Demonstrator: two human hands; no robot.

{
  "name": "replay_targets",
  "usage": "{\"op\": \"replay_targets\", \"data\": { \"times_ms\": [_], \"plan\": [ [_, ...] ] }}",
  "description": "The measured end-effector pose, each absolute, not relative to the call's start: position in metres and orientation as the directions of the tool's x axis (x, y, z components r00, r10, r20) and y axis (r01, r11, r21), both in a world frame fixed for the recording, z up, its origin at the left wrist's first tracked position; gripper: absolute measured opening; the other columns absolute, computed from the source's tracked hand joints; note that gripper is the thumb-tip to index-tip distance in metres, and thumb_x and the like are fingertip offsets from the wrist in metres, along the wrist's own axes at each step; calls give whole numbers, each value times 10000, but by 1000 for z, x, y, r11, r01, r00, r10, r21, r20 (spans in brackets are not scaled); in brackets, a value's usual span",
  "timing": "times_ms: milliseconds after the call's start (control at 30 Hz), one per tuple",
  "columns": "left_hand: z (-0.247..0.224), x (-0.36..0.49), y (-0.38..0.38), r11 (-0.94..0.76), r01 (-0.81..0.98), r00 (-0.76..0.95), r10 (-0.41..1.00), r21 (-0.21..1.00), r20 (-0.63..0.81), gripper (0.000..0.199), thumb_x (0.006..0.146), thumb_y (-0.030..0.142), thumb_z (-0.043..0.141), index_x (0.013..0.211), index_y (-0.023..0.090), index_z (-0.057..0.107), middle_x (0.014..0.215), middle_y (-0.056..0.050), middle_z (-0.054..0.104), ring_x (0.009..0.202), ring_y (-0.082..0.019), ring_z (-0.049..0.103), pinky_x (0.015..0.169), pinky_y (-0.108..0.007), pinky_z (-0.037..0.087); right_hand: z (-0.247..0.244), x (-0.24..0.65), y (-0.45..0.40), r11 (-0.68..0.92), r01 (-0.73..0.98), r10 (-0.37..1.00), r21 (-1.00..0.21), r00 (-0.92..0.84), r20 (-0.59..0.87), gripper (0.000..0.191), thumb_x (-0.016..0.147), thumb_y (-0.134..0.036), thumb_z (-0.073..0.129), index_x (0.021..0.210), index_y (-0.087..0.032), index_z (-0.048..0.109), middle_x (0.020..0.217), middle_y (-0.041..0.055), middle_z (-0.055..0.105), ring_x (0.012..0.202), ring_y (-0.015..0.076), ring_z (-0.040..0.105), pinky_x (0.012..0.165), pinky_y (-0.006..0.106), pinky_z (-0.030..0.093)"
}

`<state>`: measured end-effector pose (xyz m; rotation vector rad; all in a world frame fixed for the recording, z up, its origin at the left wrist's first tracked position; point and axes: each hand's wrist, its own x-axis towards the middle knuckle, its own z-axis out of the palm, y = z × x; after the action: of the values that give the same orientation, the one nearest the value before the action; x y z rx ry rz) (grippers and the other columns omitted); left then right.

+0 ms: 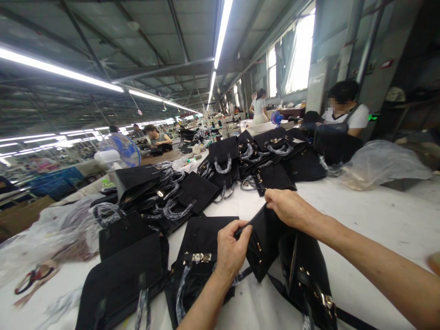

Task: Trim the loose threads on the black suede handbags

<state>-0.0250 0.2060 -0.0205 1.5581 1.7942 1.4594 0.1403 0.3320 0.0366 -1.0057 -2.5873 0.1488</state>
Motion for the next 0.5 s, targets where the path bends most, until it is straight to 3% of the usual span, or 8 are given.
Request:
{"op": "replay_targets", "data": {
  "times_ms": [100,233,333,433,500],
  "plan": [
    [-19,-24,204,-140,515,-320,884,846,341,189,855,322,574,843,180,698,761,-7,682,723,-158,596,645,-207,441,35,141,333,773,605,631,-189,-706,322,222,871,-154,489,1039,-203,625,934,50,653,836,188,602,673,273,338],
    [-9,-26,203,-150,543,-271,900,826,341,216,858,319,543,792,162,676,705,-10,639,672,-147,558,611,-208,415,36,143,331,791,601,605,-119,-735,308,212,885,-167,451,845,-207,655,838,32,627,742,171,591,607,279,305],
    [3,-30,214,-75,579,-228,941,812,249,165,806,268,555,716,153,633,618,7,585,579,-126,509,536,-200,363,36,142,329,788,607,606,-106,-732,311,205,868,-143,449,780,-194,626,808,25,623,701,155,582,573,282,274],
    [18,-27,233,5,703,-195,963,712,186,109,729,245,596,669,163,636,561,10,577,525,-126,488,499,-208,286,36,140,329,778,622,611,-85,-720,329,204,856,-144,447,779,-198,628,802,21,628,675,151,576,548,294,236],
    [26,-22,243,-31,810,-146,957,585,253,149,727,266,602,617,172,639,553,-3,585,538,-138,492,519,-225,249,36,139,328,768,635,621,-85,-704,344,208,851,-152,448,782,-204,637,807,19,633,673,151,570,546,300,222]
  ]
}}
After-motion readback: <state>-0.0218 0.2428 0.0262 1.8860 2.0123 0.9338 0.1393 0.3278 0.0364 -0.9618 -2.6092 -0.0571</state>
